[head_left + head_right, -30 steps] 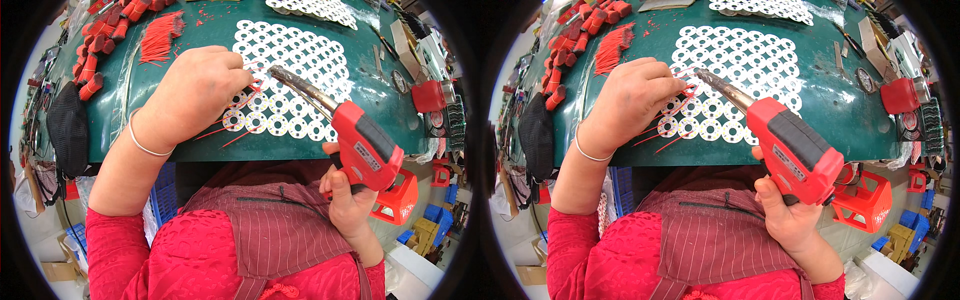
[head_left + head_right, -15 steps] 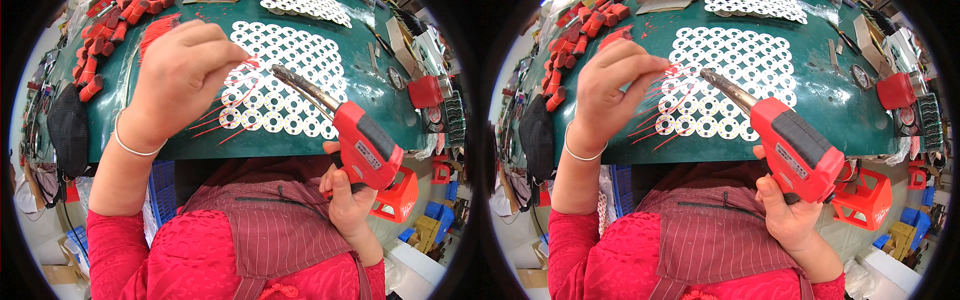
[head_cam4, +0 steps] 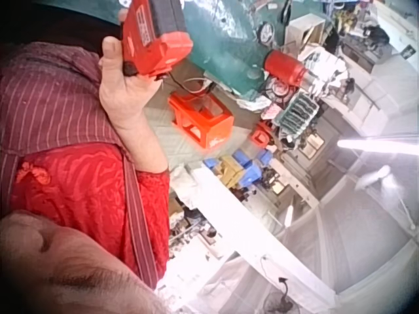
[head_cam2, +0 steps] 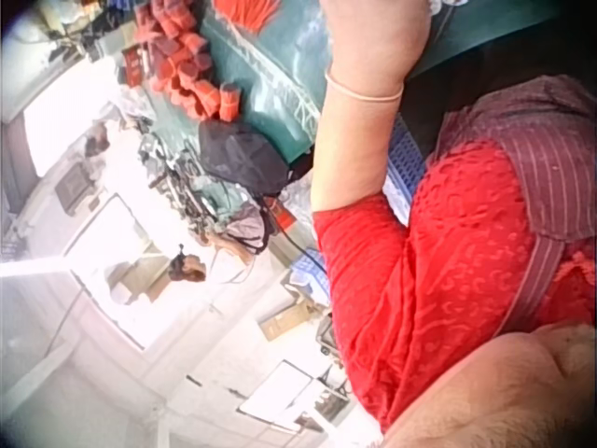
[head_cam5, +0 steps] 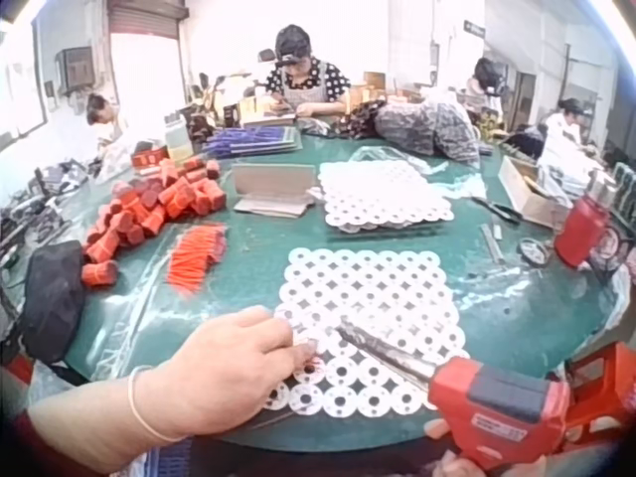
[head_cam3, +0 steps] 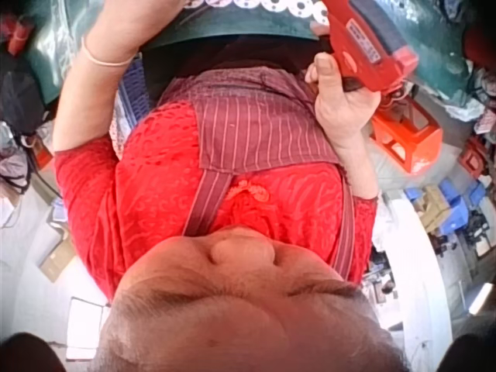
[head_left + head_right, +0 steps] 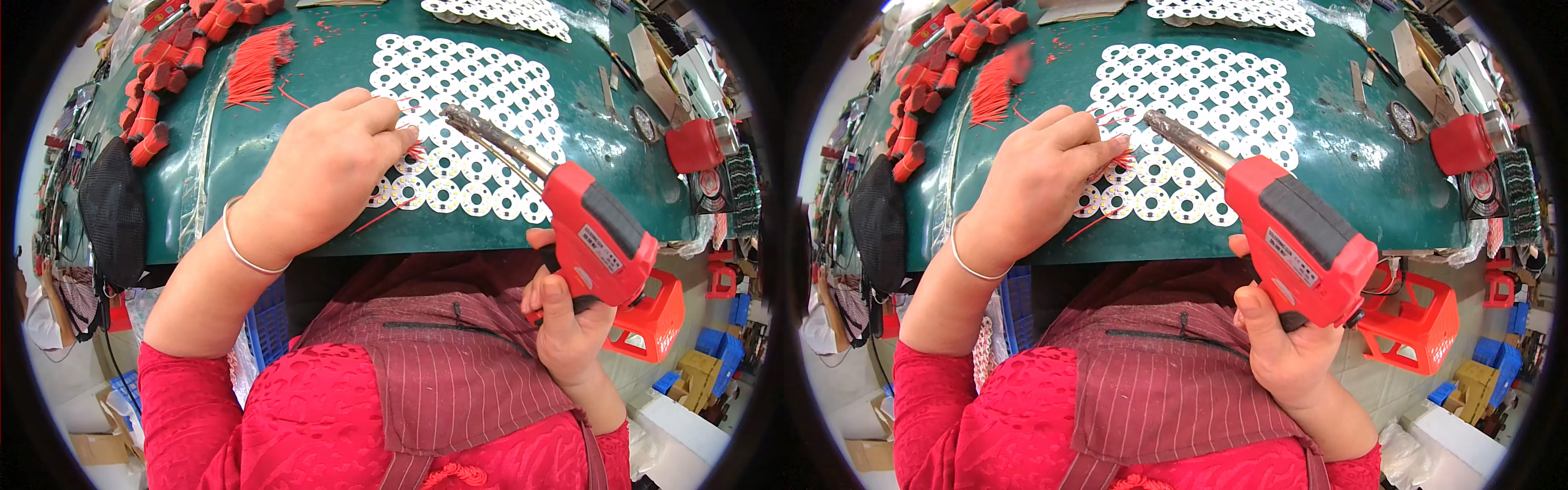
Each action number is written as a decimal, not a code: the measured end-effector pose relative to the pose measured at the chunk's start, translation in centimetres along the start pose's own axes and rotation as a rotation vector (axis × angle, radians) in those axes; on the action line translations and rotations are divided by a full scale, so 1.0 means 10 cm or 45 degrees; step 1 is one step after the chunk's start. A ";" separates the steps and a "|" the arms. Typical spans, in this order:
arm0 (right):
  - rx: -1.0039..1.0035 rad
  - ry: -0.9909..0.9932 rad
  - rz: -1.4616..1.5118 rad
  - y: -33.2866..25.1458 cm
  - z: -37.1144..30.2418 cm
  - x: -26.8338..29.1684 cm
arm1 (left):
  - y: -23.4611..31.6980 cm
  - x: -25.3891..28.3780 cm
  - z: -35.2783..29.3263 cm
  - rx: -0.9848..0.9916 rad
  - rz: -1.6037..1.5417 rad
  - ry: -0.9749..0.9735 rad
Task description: The person holds a soldering tool in one hand while picking up wires from the work table and inserting them into an array of circular LED circuit boards by hand.
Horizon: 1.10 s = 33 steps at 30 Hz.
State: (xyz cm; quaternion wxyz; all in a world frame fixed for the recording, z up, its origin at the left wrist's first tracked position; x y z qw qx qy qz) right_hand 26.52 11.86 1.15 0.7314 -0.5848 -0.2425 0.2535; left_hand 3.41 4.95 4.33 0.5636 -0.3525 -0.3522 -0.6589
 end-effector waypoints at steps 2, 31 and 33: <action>0.000 -0.010 -0.009 0.00 -0.01 0.00 | -0.01 0.00 -0.01 0.007 0.007 -0.017; 0.034 -0.083 -0.085 0.03 -0.02 0.00 | -0.03 0.04 0.07 -0.058 -0.087 -0.081; 0.018 -0.076 -0.068 0.04 -0.03 0.00 | -0.04 0.04 0.08 -0.063 -0.103 -0.089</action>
Point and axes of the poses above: each hand's wrist, its own z-axis towards the middle knuckle, its own x-axis out of the back of the hand, y = z × x, the point moved 8 cm from there along z, towards the middle knuckle, and after that the axes turned 3 degrees about x, right-handed, at the moved point
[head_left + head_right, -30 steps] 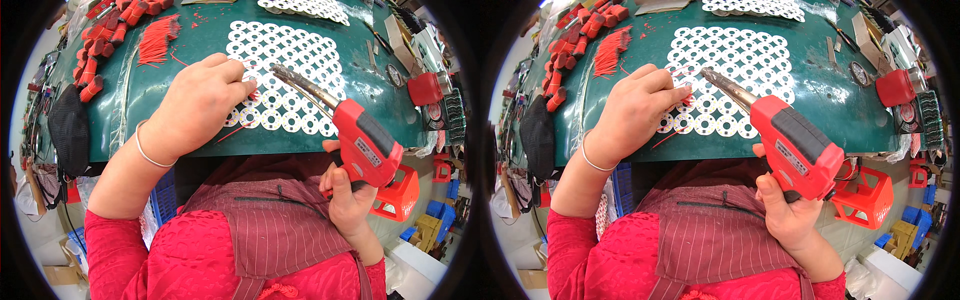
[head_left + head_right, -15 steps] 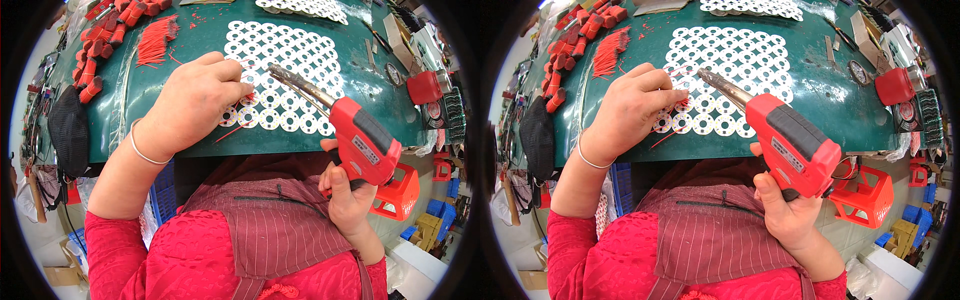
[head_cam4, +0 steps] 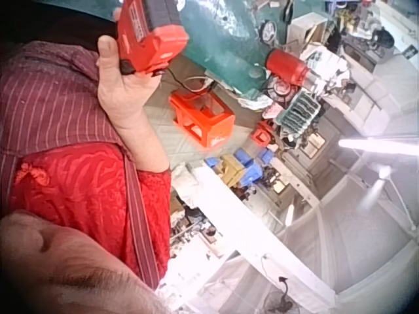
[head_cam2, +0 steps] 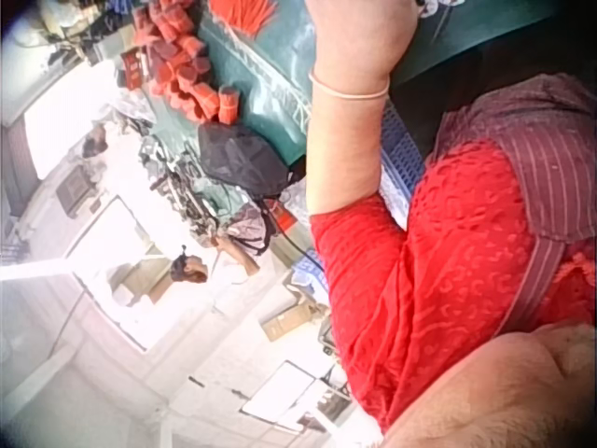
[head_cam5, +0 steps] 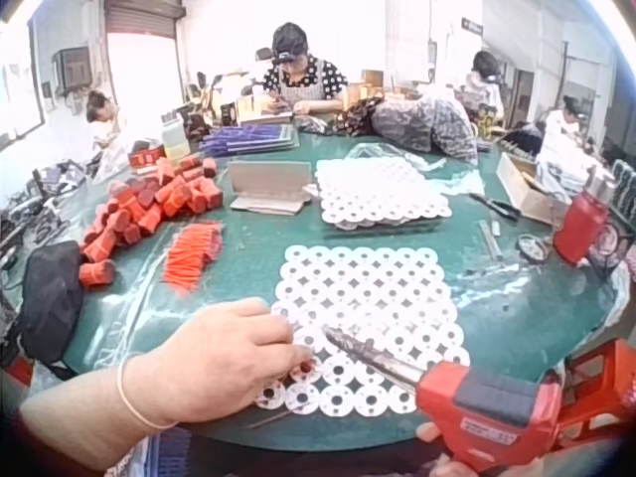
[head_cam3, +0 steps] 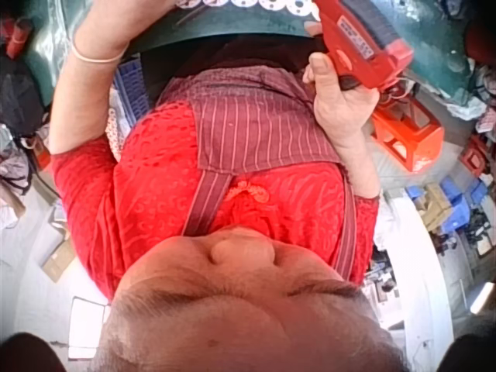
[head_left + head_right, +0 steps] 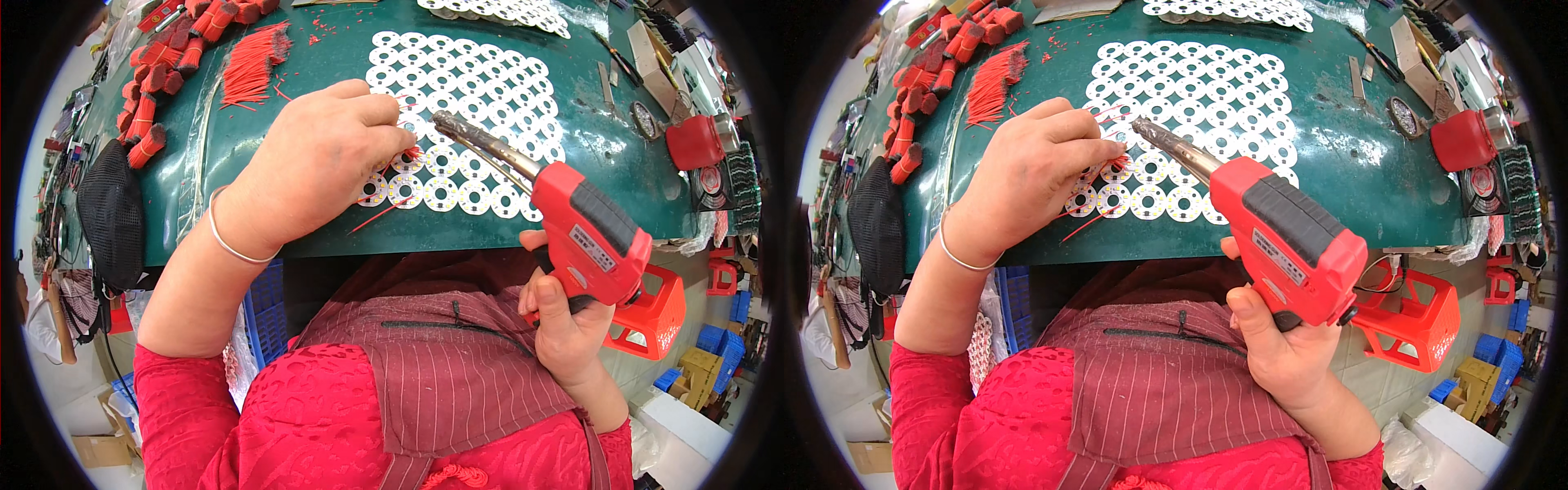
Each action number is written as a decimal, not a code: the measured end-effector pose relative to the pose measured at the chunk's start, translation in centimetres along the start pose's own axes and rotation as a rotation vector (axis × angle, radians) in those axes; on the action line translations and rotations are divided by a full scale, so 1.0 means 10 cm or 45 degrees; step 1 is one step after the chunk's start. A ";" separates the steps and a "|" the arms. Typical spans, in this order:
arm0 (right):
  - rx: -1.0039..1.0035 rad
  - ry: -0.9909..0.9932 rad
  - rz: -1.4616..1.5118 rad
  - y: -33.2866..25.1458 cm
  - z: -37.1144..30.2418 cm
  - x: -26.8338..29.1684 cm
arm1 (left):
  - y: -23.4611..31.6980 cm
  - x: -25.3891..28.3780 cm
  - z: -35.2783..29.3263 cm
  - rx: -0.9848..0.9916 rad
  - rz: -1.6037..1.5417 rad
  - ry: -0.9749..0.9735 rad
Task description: The person holds a soldering tool in one hand while picking up wires from the work table and inserting them into an array of circular LED circuit boards by hand.
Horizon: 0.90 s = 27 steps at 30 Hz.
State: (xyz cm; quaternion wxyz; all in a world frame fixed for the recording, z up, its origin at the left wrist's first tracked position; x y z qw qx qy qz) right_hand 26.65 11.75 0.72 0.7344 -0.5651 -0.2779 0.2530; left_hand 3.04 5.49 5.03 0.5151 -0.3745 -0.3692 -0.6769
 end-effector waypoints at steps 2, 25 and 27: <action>-0.014 0.006 0.018 0.01 0.00 0.00 | -0.01 -0.01 0.00 -0.005 -0.015 -0.007; 0.018 -0.039 -0.028 0.01 0.01 -0.02 | -0.05 -0.02 0.01 0.009 -0.092 -0.015; -0.004 -0.058 -0.009 0.05 -0.03 0.01 | -0.05 -0.02 0.01 0.006 -0.088 -0.016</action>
Point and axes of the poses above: each hand's wrist, its own z-axis towards the middle knuckle, its own x-axis out of the back of the hand, y = z × x, the point moved 8 cm from there along z, towards the middle knuckle, and after that the axes turned 3 degrees about x, right-handed, at the moved point
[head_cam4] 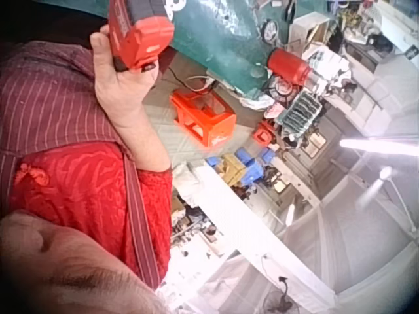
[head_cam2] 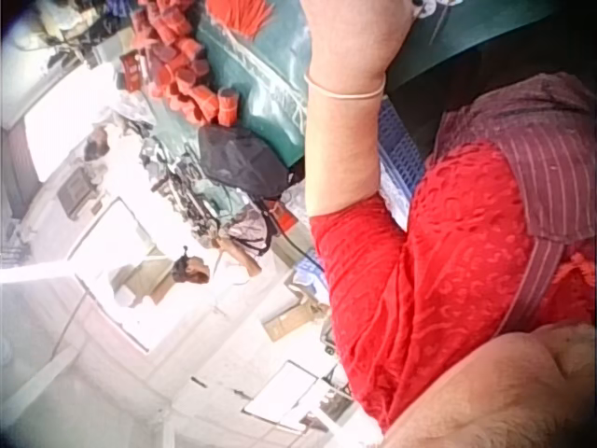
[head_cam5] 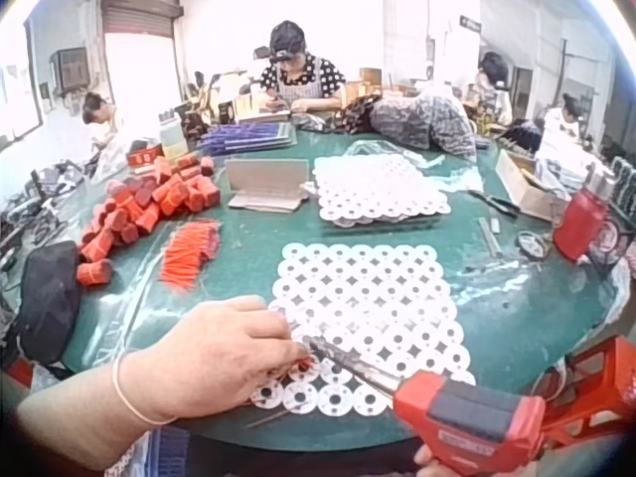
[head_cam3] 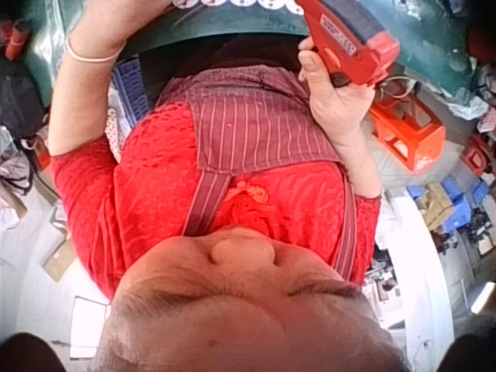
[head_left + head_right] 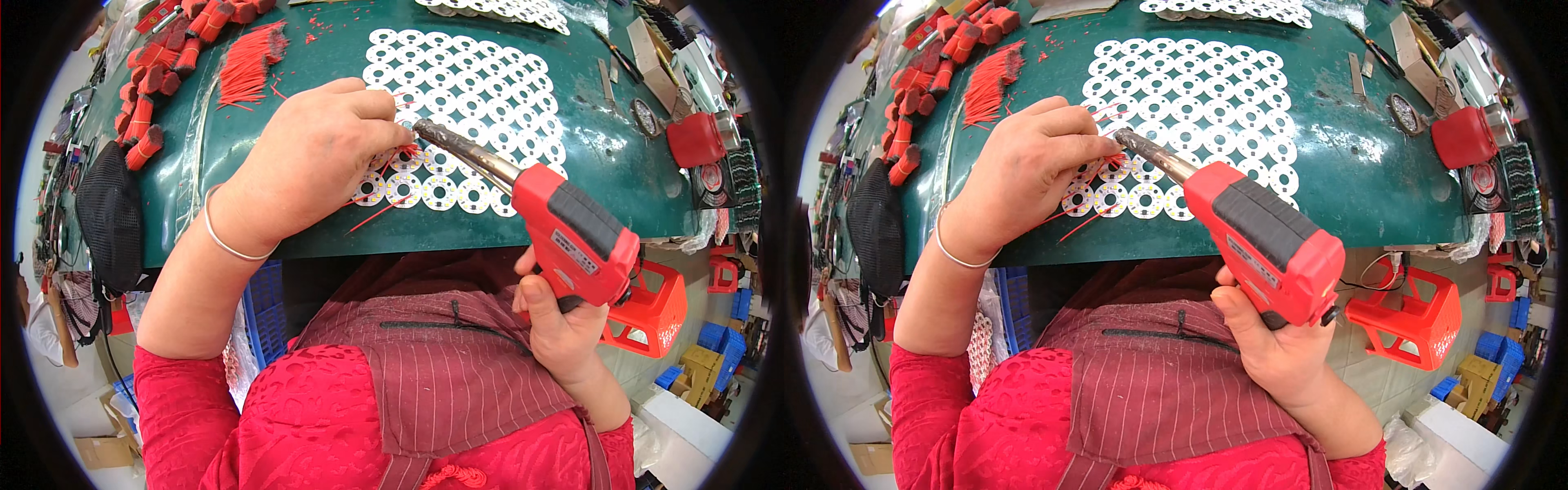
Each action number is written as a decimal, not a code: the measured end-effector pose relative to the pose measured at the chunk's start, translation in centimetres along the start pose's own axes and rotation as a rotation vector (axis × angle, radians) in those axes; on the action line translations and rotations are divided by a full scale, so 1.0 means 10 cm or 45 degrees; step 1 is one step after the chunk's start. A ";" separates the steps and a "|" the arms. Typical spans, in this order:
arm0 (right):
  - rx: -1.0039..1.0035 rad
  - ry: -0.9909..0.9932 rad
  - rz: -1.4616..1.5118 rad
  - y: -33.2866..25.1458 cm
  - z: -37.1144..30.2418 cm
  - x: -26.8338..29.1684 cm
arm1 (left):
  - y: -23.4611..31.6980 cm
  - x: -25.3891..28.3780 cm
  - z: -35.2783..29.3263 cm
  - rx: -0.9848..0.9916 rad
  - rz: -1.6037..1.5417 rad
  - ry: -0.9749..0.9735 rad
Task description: The person holds a soldering tool in one hand while picking up wires from the work table and inserting them into an array of circular LED circuit boards by hand.
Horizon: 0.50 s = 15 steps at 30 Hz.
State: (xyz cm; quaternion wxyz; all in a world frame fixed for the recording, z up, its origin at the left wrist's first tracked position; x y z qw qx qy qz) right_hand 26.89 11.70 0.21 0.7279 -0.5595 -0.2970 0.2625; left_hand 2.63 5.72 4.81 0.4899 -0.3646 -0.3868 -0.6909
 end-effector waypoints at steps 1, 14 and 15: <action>-0.022 -0.019 0.020 0.03 -0.01 0.00 | 0.00 0.00 0.00 -0.002 0.004 -0.002; 0.110 0.010 -0.001 -0.05 0.05 -0.05 | 0.00 -0.01 0.00 0.004 0.027 -0.018; 0.123 -0.022 -0.045 -0.05 0.05 -0.05 | 0.00 0.00 0.00 0.004 0.023 -0.017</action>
Point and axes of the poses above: each hand's wrist, its own z-axis towards the middle knuckle, its own x-axis out of the back of the hand, y = z × x, the point moved 8 cm from there along z, towards the middle knuckle, and after that the axes turned 3 degrees about x, right-handed, at the moved point
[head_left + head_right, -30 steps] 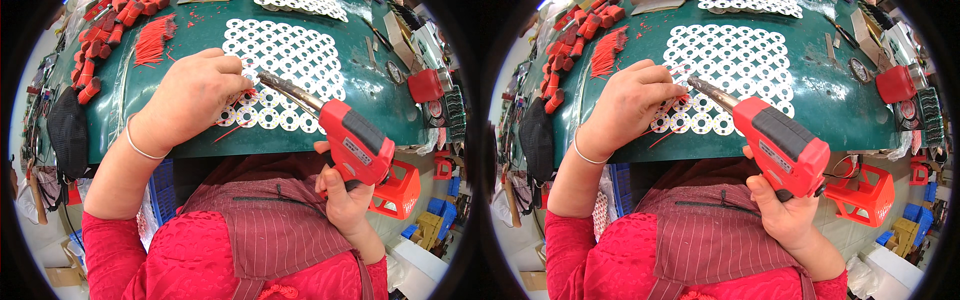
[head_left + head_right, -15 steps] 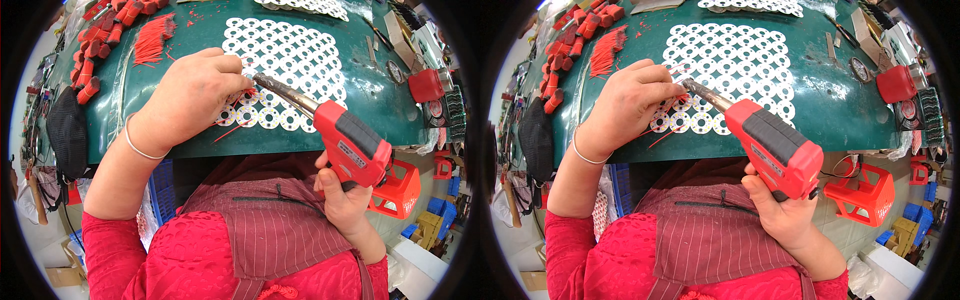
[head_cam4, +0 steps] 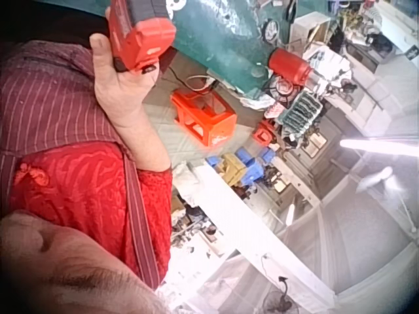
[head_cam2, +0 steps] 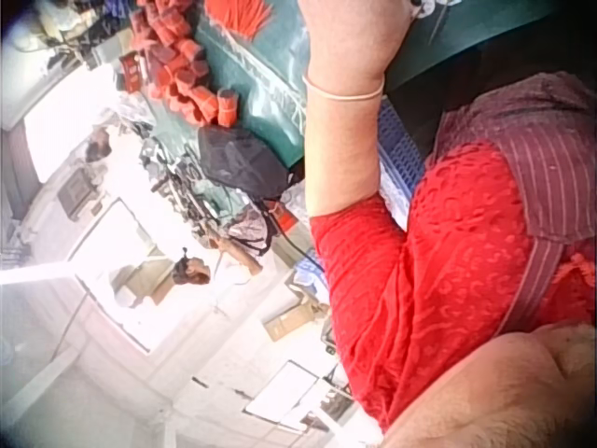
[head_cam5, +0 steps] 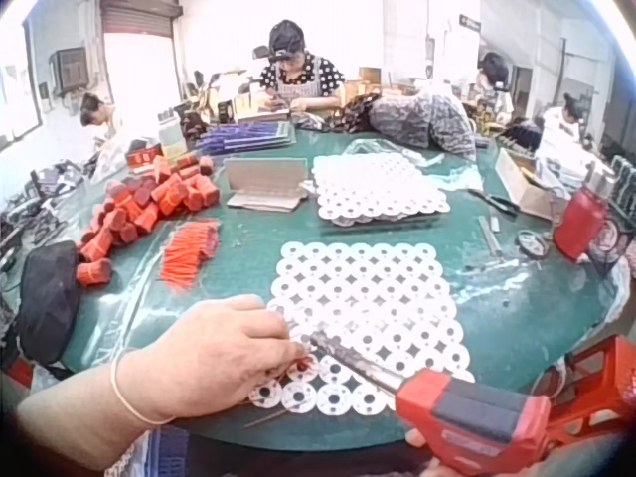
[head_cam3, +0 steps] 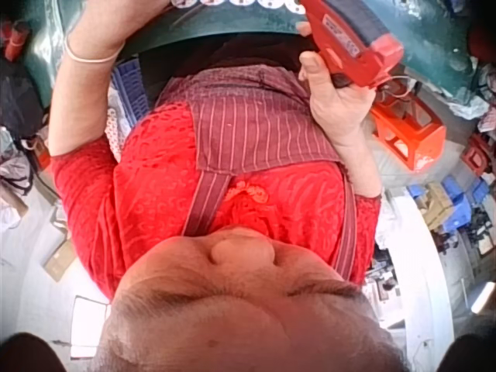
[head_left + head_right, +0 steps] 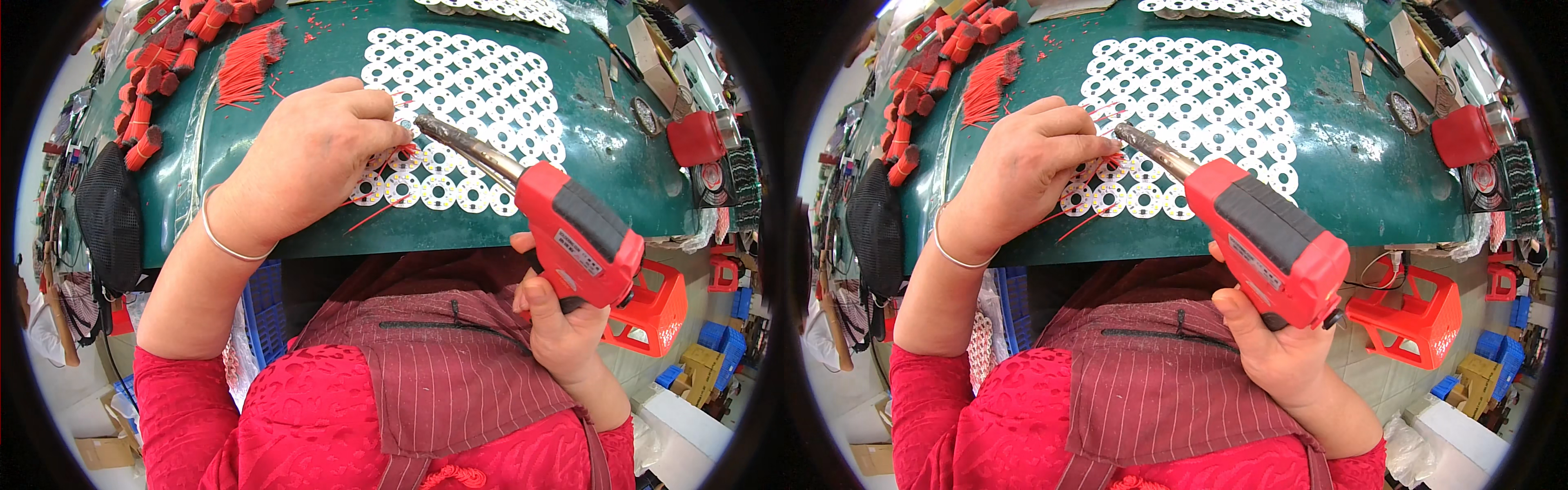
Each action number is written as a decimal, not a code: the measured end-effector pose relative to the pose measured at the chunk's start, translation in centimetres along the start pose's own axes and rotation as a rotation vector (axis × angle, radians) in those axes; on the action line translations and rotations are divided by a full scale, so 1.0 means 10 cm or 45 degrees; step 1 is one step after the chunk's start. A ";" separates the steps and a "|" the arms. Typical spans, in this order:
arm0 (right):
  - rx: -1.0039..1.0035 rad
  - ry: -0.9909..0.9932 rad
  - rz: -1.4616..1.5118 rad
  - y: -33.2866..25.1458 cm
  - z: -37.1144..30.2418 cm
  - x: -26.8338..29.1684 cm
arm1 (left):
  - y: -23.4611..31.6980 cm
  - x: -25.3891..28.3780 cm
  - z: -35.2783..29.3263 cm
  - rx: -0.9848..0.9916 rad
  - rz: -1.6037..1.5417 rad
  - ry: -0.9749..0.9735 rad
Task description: The person holds a soldering tool in one hand while picking up wires from the work table and inserting them into an array of circular LED circuit boards by hand.
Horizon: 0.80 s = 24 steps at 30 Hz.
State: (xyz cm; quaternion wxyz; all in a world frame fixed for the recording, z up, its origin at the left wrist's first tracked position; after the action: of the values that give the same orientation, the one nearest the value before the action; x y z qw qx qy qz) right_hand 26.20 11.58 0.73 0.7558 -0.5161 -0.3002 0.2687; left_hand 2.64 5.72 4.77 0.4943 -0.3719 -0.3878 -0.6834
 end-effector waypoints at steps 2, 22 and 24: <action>0.012 -0.034 -0.042 -0.01 0.00 -0.01 | 0.00 0.00 0.00 0.000 -0.005 0.000; -0.035 0.055 0.030 0.01 -0.02 0.03 | 0.06 0.08 -0.05 -0.040 -0.031 -0.115; -0.046 0.042 0.013 0.00 -0.02 0.04 | 0.05 0.10 -0.06 -0.045 -0.020 -0.122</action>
State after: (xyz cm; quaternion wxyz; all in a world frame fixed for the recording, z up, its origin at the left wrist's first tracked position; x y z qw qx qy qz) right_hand 26.65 11.77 0.72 0.7499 -0.5356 -0.2896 0.2585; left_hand 2.80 4.70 5.52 0.4631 -0.4097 -0.4019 -0.6754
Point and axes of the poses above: each hand's wrist, its own z-axis towards the middle knuckle, its own x-axis out of the back of the hand, y = z × x, the point moved 8 cm from there along z, towards the middle knuckle, and after that the axes turned 3 degrees about x, right-handed, at the moved point
